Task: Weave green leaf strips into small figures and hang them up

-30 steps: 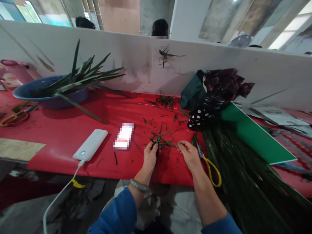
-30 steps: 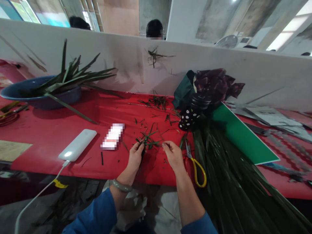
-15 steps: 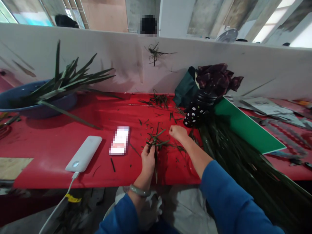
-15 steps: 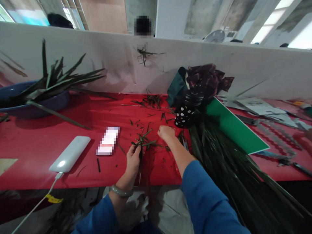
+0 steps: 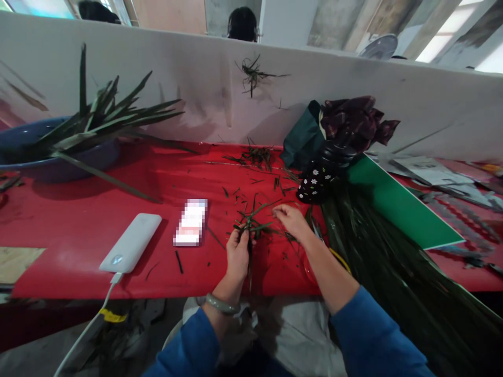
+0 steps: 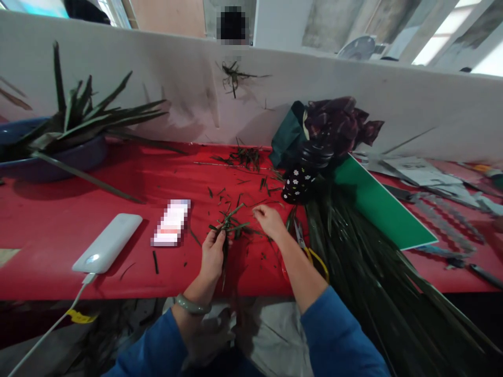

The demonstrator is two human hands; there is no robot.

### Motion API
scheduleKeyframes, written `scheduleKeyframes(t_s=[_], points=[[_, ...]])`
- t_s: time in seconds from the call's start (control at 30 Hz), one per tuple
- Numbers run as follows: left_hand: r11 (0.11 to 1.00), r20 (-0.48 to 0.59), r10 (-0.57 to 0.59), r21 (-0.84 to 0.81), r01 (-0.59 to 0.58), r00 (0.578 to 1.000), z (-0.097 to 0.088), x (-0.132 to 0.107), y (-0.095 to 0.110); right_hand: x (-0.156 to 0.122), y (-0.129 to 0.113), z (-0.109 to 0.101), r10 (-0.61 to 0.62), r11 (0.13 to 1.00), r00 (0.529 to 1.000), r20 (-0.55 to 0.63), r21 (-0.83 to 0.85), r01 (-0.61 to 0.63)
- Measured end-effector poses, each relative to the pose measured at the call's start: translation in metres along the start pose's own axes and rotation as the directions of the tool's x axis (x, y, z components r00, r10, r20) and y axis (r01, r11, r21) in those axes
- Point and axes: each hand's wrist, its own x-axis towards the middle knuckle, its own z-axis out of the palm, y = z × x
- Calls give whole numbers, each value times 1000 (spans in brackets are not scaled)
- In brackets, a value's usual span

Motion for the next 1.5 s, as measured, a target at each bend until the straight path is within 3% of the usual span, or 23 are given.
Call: scheduleKeyframes(t_s=[0.1,0.2,0.33,0.5,0.63,0.73,0.87,1.0,1.17,1.23,1.5], points=[[999,-5,-7,-45,7,1000,1,2,-3,-30,-4,25,49,934,984,171,341,-106],[998,16,13,-69,-12,1000,2,3,-5,-46,-13,47,117,812,987,113,561,-160],[996,37,12,-93,-8,999,0,2,-6,-48,-23,66,175,684,983,54,711,-161],[996,75,3,-90,4,997,0,1,-6,-48,-24,68,145,602,988,52,788,-130],[992,191,-92,-62,106,977,-1,2,-7,-49,-19,60,117,635,993,33,766,-100],[993,240,-58,-91,82,969,-1,2,-8,-50,-16,56,133,687,991,10,720,-99],[980,290,-126,-113,164,949,-1,1,-10,-52,-17,55,181,668,978,102,718,-199],[981,260,-153,-72,178,953,0,1,-9,-53,-14,59,173,676,976,135,704,-217],[985,174,-157,-43,167,972,1,2,-9,-47,-1,66,77,908,995,-71,418,-40],[986,169,-148,-57,159,974,1,1,-9,-45,1,66,23,956,993,-116,292,12],[985,199,-118,-101,140,973,2,2,-6,-48,-6,65,7,972,992,-128,235,24]])
